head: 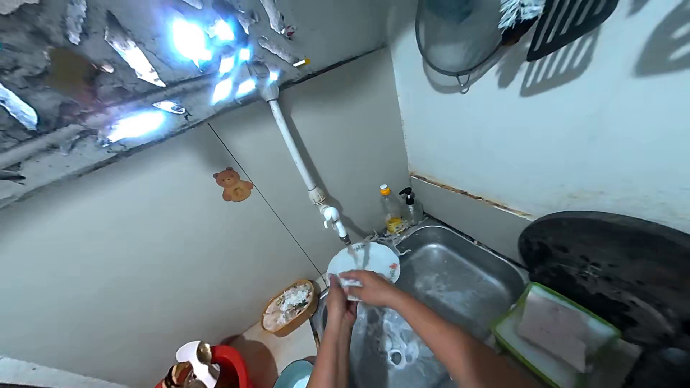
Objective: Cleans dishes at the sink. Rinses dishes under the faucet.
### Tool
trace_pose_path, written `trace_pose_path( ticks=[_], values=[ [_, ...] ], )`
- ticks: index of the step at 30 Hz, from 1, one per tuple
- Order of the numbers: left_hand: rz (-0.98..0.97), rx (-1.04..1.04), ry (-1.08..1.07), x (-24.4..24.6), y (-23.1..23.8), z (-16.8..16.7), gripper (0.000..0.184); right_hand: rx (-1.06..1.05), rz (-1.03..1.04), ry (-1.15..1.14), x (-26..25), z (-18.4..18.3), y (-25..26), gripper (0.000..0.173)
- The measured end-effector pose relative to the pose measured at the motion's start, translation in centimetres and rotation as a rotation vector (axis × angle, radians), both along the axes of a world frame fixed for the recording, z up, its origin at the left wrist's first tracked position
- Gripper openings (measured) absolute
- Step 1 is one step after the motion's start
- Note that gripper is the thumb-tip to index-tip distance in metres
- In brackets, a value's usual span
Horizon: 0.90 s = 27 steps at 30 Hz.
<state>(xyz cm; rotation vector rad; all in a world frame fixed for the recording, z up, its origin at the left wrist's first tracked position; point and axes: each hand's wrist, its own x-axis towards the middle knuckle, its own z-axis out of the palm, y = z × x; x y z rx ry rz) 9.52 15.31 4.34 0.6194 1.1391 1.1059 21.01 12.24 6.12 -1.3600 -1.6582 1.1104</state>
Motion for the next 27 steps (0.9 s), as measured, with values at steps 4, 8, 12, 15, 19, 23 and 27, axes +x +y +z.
trace_pose_path(
  ticks=[4, 8, 12, 15, 19, 23, 27],
  values=[
    [0.021, -0.007, -0.128, 0.1, -1.0, -1.1, 0.061, -0.354, -0.499, 0.947, -1.5, 0.7, 4.2, 0.032],
    [0.038, -0.013, -0.183, 0.9, -2.2, -1.0, 0.057, -0.379, -0.704, 1.327, -3.2, 0.8, 7.6, 0.028],
    [0.036, -0.051, -0.167, 1.3, -3.4, -0.9, 0.059, -0.375, -0.777, 1.298, -3.4, 0.7, 9.4, 0.036],
    [0.041, -0.074, -0.177, 1.2, -3.4, -1.2, 0.059, -0.396, -0.797, 1.327, -3.3, 1.1, 9.2, 0.031],
    [0.041, -0.058, -0.200, 0.8, -2.8, -1.9, 0.059, -0.417, -0.782, 1.630, -3.2, 1.8, 6.3, 0.020],
    [0.027, -0.067, -0.193, 1.0, -2.5, -2.2, 0.063, -0.262, -0.732, 1.631, -0.7, 5.5, 4.9, 0.027],
    [-0.005, -0.091, -0.194, 1.1, -2.6, -2.8, 0.065, -0.064, -0.575, 0.882, 3.4, 13.4, 6.0, 0.036]
  ],
)
